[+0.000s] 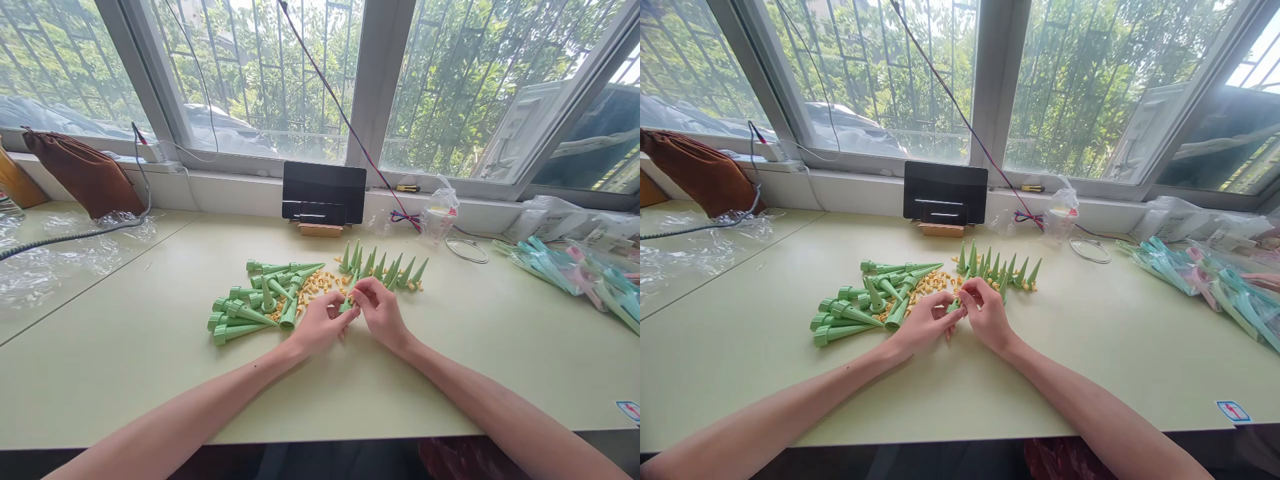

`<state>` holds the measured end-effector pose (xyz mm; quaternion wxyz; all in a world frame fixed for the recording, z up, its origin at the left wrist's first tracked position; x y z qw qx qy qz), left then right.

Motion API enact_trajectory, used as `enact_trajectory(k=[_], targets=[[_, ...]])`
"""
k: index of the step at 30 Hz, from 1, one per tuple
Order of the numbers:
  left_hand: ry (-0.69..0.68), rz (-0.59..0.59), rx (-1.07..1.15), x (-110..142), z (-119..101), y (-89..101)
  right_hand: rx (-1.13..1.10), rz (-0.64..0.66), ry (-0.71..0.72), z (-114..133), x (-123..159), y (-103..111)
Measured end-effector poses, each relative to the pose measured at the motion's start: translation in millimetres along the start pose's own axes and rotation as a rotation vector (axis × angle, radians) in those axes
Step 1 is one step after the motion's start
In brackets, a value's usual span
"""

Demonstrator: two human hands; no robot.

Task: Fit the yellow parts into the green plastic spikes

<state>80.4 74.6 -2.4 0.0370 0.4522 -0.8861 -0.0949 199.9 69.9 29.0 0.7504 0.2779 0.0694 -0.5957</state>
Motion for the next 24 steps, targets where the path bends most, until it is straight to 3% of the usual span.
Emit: enact_trajectory(k=[24], targets=[[0.004,-0.034,0.039,-2.2,5.9,4.3,-0.064,0.013,0.011,-2.4,-0.8,-1.7]])
Point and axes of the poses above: each hand's wrist, its own x-axis away from the middle knuckle, its own y-axis out of the back of the hand, z = x × y, the point moved 9 cm from there along -x, towards the middle knuckle, and after that the axes turned 12 degrees about z, right-handed, at the moved point
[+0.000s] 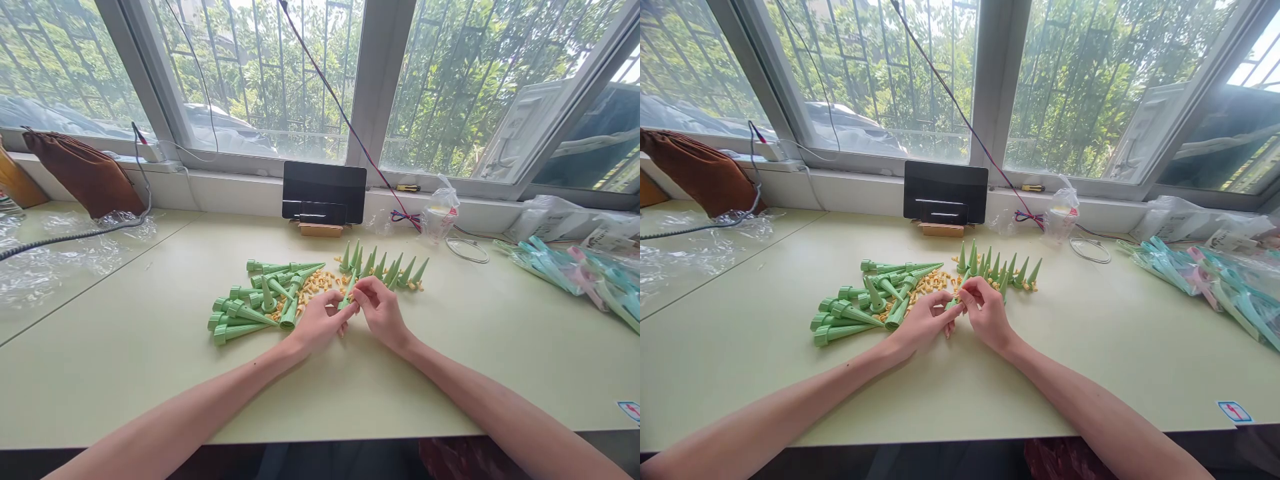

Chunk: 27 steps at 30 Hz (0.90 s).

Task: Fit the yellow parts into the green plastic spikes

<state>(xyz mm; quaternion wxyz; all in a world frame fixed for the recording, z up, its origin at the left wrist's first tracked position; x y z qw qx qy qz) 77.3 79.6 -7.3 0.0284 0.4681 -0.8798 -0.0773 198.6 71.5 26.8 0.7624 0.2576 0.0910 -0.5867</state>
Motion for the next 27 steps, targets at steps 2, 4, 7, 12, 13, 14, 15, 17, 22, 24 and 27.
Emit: enact_trajectory(k=[2,4,7,12,13,14,15,17,22,24,27], targets=[[-0.002,-0.001,0.003,-0.3,-0.3,0.3,-0.013,0.009,0.004,-0.3,0.0,-0.6],[-0.001,0.000,0.000,-0.3,-1.0,0.5,-0.017,0.011,0.003,-0.3,0.0,-0.5],[0.011,0.001,-0.006,0.3,-1.7,0.6,-0.010,0.008,0.003,0.4,0.0,0.0],[0.014,0.009,0.002,0.6,-0.7,-0.2,0.015,-0.002,0.002,0.6,-0.4,0.7],[0.013,0.012,0.002,0.3,0.0,-0.3,0.020,-0.004,0.001,0.4,-0.5,0.9],[0.011,0.015,0.002,0.0,0.8,-0.3,0.024,-0.007,0.000,0.3,-0.5,1.1],[0.009,0.016,0.002,-0.4,1.6,-0.3,0.027,-0.010,0.000,0.3,-0.4,1.3],[0.009,0.020,-0.001,-1.3,3.2,-0.1,0.033,-0.016,-0.001,0.5,-0.1,1.9],[0.018,0.023,0.005,-2.0,4.0,-0.3,0.035,-0.024,0.002,1.8,0.3,2.6],[0.015,0.023,0.016,-1.7,3.6,-0.5,0.036,-0.028,0.003,2.1,0.3,3.0],[0.014,0.024,0.021,-1.3,4.7,-0.5,0.042,-0.033,0.004,2.1,0.4,3.2]])
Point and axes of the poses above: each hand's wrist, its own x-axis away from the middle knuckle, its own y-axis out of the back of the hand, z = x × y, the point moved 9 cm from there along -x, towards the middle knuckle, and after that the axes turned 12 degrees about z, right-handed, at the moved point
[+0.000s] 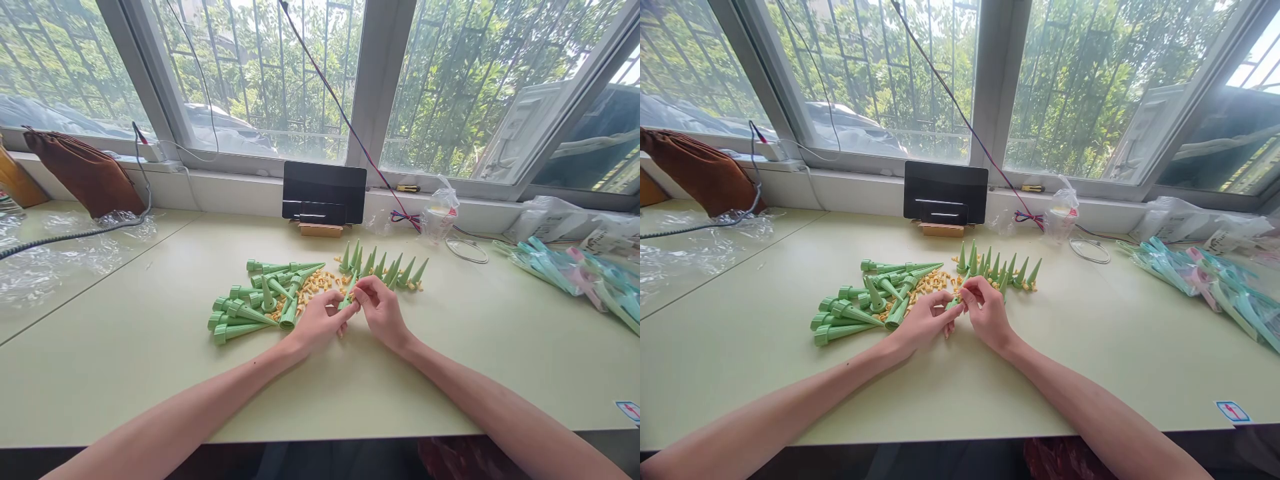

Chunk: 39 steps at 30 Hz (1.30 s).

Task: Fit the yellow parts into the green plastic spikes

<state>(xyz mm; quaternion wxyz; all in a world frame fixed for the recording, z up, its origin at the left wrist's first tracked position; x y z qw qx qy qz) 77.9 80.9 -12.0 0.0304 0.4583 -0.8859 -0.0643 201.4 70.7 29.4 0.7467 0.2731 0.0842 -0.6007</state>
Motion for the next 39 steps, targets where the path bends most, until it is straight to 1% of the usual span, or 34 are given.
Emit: enact_trajectory(k=[5,15,25,32,39], targets=[[0.011,0.004,-0.009,-0.2,2.4,0.1,0.001,-0.004,-0.001,-0.1,-0.4,0.1],[0.042,-0.005,-0.036,1.5,0.1,-0.5,0.023,0.009,-0.005,1.2,-0.7,0.1],[0.041,-0.003,-0.019,1.4,-0.8,-1.4,0.033,0.013,0.001,3.3,0.0,-1.1],[0.009,0.015,-0.003,1.1,-2.4,-2.6,0.050,0.034,-0.001,6.5,-0.1,-2.4],[0.021,0.009,-0.004,1.7,-4.9,-3.0,0.043,0.035,-0.007,5.8,0.5,-2.7]])
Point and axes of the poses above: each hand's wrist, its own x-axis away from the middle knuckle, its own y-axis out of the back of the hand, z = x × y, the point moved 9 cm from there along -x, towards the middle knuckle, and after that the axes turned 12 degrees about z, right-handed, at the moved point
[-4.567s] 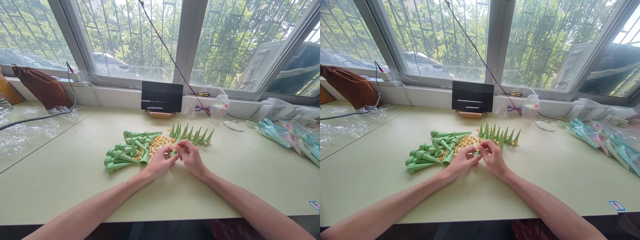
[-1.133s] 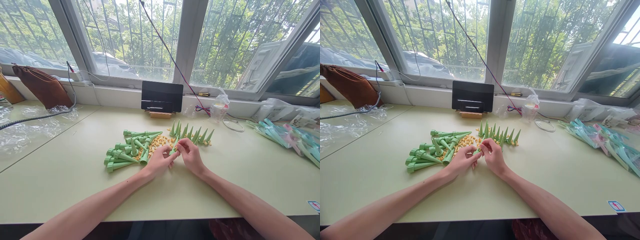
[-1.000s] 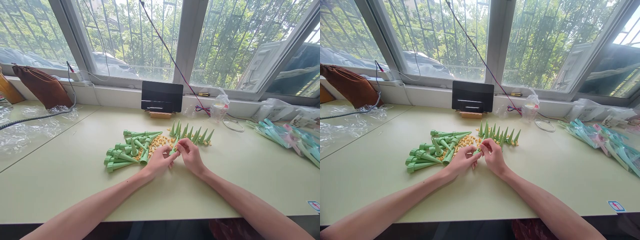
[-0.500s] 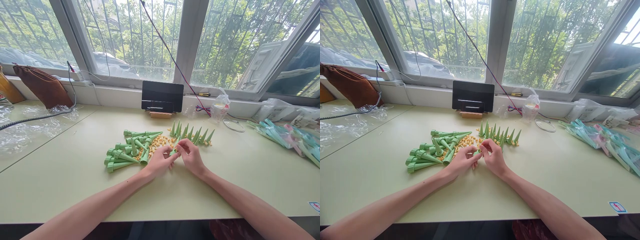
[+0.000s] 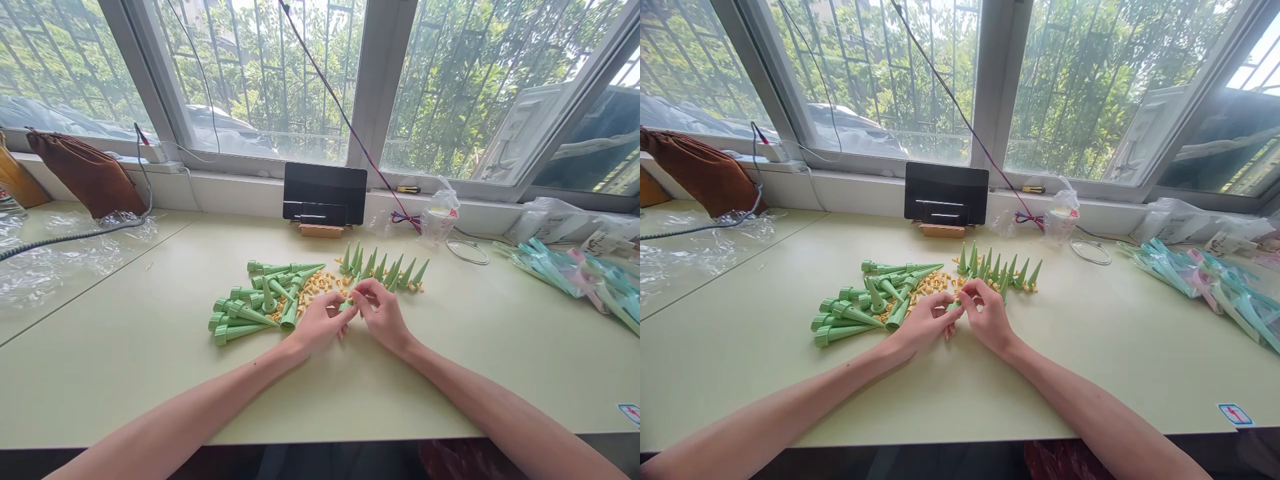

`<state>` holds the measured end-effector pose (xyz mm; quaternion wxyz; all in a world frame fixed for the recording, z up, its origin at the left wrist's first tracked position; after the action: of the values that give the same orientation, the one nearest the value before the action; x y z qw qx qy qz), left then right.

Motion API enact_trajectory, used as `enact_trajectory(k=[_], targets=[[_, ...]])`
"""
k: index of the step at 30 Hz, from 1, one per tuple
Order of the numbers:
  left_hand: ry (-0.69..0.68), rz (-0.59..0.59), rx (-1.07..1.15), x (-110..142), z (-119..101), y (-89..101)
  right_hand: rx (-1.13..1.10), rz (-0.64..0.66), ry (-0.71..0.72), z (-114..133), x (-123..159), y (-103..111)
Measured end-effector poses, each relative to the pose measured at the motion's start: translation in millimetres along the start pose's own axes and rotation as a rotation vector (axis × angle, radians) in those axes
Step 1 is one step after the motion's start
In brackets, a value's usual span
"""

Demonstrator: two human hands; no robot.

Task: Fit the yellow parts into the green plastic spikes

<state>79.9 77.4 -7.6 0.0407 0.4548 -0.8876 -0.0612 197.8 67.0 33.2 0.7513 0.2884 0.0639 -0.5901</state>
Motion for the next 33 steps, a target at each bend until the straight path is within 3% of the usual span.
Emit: enact_trajectory(k=[33], targets=[[-0.016,-0.039,-0.026,3.1,0.1,2.5,-0.007,-0.072,-0.011,-4.9,0.3,5.4]])
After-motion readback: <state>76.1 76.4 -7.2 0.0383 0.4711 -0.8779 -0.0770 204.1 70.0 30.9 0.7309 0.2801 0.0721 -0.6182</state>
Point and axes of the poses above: each hand's wrist, its own x-axis away from the middle knuckle, its own y-axis out of the back of the hand, z = x × y, the point moved 9 cm from there along -x, towards the middle knuckle, and after that the axes turned 12 degrees about z, right-handed, at the moved point
